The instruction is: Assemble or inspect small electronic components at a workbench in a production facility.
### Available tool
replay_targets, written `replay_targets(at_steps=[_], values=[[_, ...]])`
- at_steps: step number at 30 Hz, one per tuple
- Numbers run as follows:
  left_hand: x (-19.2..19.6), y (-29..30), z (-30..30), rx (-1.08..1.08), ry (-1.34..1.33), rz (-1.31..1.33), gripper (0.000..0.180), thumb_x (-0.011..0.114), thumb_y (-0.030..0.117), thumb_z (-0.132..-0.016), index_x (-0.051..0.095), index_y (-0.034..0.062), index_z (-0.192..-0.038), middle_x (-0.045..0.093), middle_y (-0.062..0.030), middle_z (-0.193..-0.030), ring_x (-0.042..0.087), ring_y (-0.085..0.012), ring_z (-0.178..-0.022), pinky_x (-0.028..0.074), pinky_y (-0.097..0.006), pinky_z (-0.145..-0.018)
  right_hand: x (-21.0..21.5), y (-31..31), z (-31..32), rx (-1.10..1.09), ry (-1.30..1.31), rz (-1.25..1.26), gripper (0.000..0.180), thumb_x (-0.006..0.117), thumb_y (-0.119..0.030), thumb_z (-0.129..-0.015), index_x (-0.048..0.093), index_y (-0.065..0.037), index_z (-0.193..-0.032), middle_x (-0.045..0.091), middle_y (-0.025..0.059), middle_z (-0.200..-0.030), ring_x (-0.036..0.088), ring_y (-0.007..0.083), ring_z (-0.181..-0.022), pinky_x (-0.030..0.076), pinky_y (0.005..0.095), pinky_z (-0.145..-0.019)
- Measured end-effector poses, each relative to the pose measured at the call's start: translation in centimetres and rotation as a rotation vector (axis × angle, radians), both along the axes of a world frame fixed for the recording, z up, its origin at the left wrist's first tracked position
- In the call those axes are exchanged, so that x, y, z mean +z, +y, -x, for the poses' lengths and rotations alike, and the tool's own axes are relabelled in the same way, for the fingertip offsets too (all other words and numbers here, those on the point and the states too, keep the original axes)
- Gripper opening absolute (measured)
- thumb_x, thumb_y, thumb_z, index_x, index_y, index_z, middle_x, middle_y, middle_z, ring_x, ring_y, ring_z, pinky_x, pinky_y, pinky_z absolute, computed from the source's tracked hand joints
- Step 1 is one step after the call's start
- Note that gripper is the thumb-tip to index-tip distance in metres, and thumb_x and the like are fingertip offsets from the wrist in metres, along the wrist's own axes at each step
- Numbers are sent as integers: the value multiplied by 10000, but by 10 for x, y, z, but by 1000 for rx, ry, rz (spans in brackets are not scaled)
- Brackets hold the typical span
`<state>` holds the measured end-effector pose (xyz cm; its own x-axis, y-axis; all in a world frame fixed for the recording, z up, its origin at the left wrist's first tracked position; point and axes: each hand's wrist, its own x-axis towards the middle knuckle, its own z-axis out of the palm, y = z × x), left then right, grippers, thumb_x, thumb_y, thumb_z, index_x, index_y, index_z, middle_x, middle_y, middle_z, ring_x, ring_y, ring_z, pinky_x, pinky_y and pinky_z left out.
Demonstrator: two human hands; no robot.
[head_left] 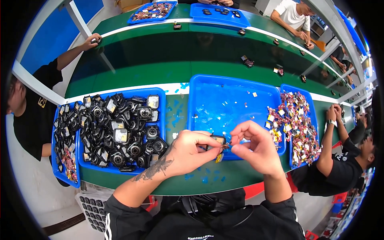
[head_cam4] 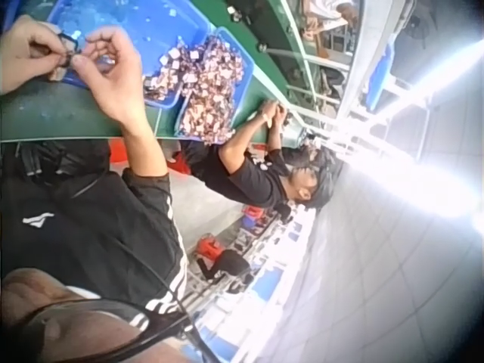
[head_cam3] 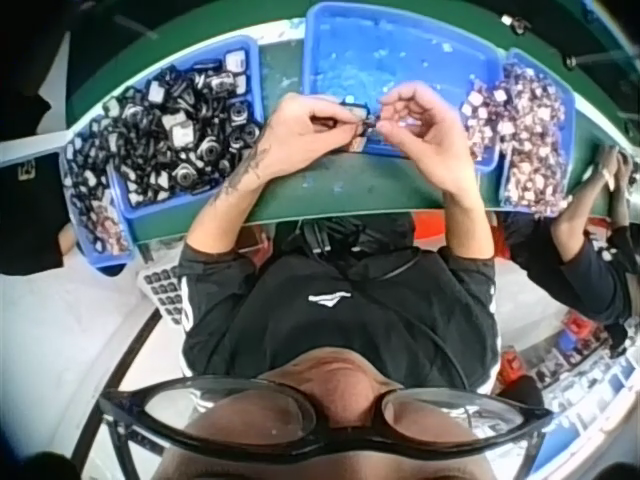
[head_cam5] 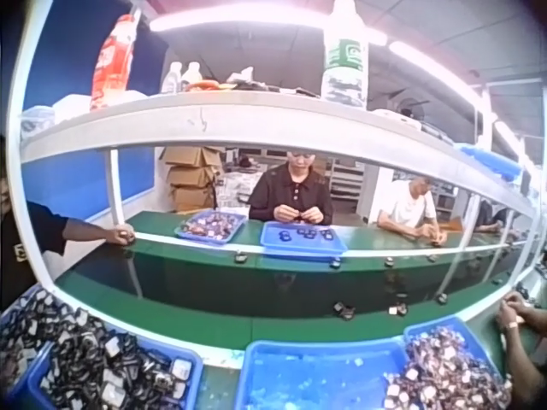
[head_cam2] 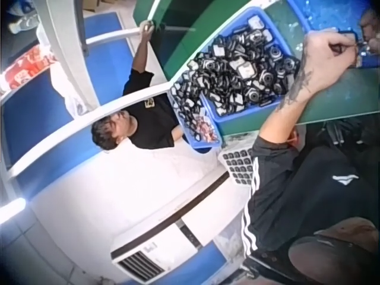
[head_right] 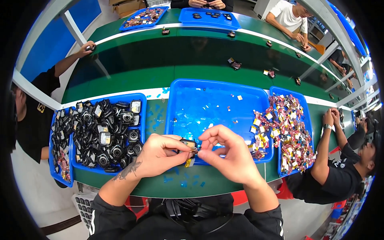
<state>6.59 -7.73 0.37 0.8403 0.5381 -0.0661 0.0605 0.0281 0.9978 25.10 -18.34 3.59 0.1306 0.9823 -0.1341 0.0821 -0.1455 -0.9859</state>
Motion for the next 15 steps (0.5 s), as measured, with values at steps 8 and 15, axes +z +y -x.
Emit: replay_targets(at_steps=[8,15], values=[[-6,-10,-7,126,-189,132,307,592,-82,-880,628,-50,-1184,614,-150,-1172,635,-212,-1054,546,-283,-903,-21,0,22,-218,-61,-208,320,712,41,-816,569,-14,-1097,637,36,-908,628,79,-823,507,203,-686],[-11,-13,-9,120,-164,15,354,556,-75,-918,577,-35,-1269,604,-114,-1188,621,-159,-1065,528,-258,-911,-24,3,27,-332,-125,-232,409,725,35,-802,534,-27,-1159,638,-2,-785,510,27,-663,382,170,-574]])
